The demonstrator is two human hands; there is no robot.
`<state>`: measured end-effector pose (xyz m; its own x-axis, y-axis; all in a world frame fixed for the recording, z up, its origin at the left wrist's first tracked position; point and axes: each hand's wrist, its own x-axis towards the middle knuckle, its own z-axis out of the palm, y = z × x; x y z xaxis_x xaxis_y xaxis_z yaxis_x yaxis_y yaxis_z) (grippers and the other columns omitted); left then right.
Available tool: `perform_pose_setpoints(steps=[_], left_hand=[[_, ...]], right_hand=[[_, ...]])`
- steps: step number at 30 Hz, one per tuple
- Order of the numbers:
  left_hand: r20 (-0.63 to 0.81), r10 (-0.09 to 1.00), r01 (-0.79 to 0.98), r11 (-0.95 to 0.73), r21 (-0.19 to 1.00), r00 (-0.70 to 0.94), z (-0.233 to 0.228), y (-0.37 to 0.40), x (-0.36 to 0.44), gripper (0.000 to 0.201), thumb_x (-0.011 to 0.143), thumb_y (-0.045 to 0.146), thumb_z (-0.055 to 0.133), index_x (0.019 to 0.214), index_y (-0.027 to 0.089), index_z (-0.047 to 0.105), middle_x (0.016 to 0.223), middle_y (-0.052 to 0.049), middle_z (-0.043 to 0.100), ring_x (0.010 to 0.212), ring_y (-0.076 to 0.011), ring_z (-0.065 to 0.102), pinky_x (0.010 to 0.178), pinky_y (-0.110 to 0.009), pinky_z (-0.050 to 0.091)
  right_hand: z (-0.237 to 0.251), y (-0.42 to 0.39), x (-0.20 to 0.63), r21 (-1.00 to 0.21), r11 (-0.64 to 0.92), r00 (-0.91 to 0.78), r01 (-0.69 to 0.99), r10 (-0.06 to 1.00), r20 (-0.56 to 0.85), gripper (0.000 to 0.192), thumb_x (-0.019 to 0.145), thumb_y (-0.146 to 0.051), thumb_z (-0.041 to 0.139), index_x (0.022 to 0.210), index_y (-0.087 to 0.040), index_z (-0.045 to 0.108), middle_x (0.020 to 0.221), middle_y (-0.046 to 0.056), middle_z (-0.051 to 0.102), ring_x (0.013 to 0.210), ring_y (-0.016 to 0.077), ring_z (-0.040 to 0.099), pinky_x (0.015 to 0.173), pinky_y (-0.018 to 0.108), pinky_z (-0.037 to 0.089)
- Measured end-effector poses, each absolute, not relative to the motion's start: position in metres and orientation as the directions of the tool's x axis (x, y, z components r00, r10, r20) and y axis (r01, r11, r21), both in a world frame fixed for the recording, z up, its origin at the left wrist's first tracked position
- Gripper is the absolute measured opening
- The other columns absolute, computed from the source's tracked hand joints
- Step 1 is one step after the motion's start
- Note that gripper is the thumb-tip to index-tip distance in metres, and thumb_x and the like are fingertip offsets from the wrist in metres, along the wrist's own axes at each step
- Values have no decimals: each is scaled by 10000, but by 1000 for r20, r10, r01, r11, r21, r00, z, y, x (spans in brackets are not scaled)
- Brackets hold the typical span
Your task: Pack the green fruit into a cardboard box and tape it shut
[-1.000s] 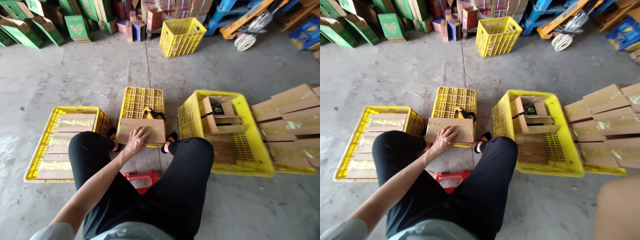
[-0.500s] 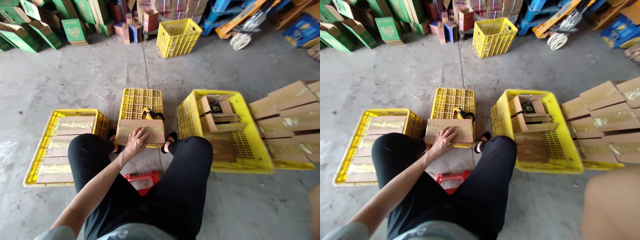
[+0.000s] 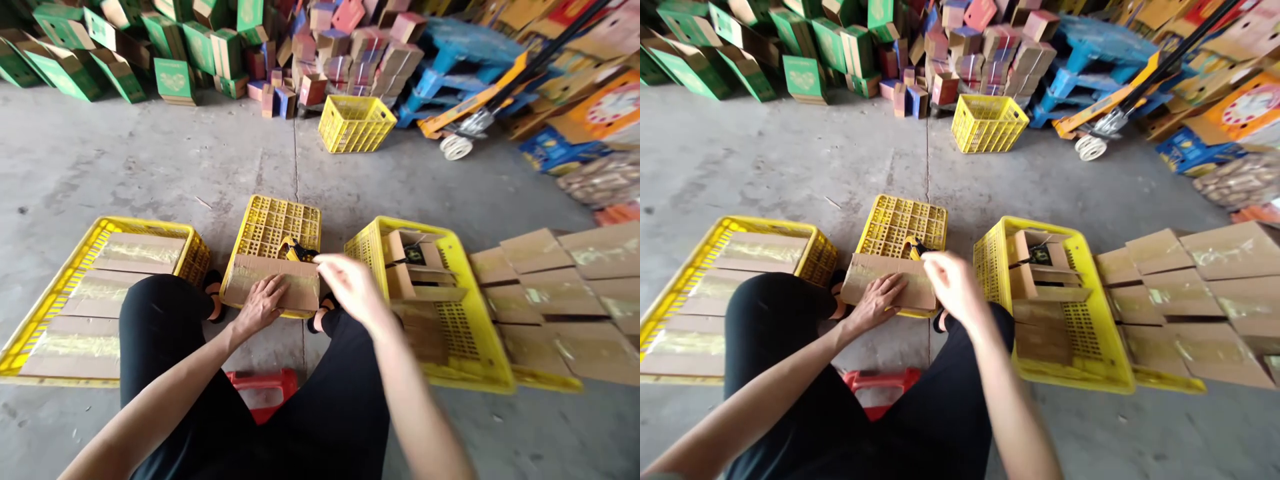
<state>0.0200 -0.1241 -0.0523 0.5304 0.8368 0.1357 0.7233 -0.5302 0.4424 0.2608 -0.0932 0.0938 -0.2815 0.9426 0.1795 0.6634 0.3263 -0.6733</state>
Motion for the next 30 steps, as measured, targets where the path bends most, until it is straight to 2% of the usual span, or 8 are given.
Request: perform_pose_setpoints(steps=[2, 5, 7, 12, 19, 22, 25, 30], left_hand=[[145, 856, 740, -505, 445, 497, -55, -127, 22, 708, 906, 284, 701, 1569, 179, 477, 1618, -164, 469, 1474, -346, 419, 1163, -484, 406], [152, 881, 775, -468, 425, 449, -59, -132, 25, 707, 905, 311, 709, 1564, 190, 481, 1572, -162, 518, 1452, -356, 443, 1153, -489, 413], [164, 886, 790, -462, 403, 435, -62, -134, 27, 694, 921, 331, 700, 1566, 206, 476, 1566, -159, 526, 1445, -353, 455, 1145, -490, 414], [203, 876, 804, -482, 348, 437, -66, -136, 30, 692, 960, 389, 671, 1585, 202, 441, 1576, -153, 524, 1446, -338, 462, 1159, -476, 392], [204, 884, 825, -466, 318, 421, -68, -133, 36, 726, 947, 380, 667, 1593, 151, 428, 1570, -168, 526, 1438, -343, 472, 1182, -470, 365], [220, 897, 837, -438, 327, 383, -68, -132, 36, 763, 924, 399, 693, 1599, 167, 424, 1569, -173, 525, 1432, -353, 476, 1184, -478, 361], [243, 917, 863, -385, 328, 317, -68, -133, 29, 830, 890, 457, 733, 1609, 197, 409, 1567, -181, 522, 1431, -374, 474, 1183, -504, 366], [265, 936, 891, -315, 327, 233, -68, -136, 4, 1000, 813, 506, 802, 1631, 168, 336, 1588, -220, 470, 1444, -416, 450, 1173, -531, 397]], right_hand=[[66, -100, 243, -596, 352, -335, 722, 931, 144, 320, 1082, -228, 483, 1278, -183, 731, 1181, 127, 742, 1076, 227, 700, 988, 401, 588], [20, -119, 219, -432, 323, -321, 842, 944, 82, 414, 1057, -154, 424, 1357, -180, 708, 1304, 136, 710, 1203, 263, 640, 1094, 434, 528], [-1, -129, 212, -380, 323, -335, 867, 941, 34, 427, 1063, -173, 418, 1393, -203, 687, 1343, 117, 696, 1199, 255, 630, 1092, 410, 527], [-16, -137, 209, -287, 360, -364, 888, 931, 42, 512, 1051, -152, 398, 1532, -217, 559, 1451, 116, 624, 1273, 277, 562, 1122, 436, 487], [-21, -133, 199, -192, 288, -288, 938, 957, 30, 483, 1085, -236, 384, 1543, -185, 530, 1459, 148, 610, 1193, 309, 585, 1053, 482, 466], [-26, -131, 199, -173, 283, -277, 943, 959, 60, 478, 1102, -303, 386, 1545, -187, 526, 1478, 148, 602, 1202, 312, 587, 1053, 485, 456], [-31, -130, 201, -161, 281, -268, 946, 959, 98, 489, 1105, -342, 390, 1556, -196, 514, 1498, 151, 589, 1221, 318, 588, 1057, 492, 455], [-40, -127, 204, -153, 246, -226, 957, 964, 138, 504, 1095, -373, 437, 1559, -191, 511, 1495, 166, 586, 1258, 335, 590, 1067, 503, 465]])
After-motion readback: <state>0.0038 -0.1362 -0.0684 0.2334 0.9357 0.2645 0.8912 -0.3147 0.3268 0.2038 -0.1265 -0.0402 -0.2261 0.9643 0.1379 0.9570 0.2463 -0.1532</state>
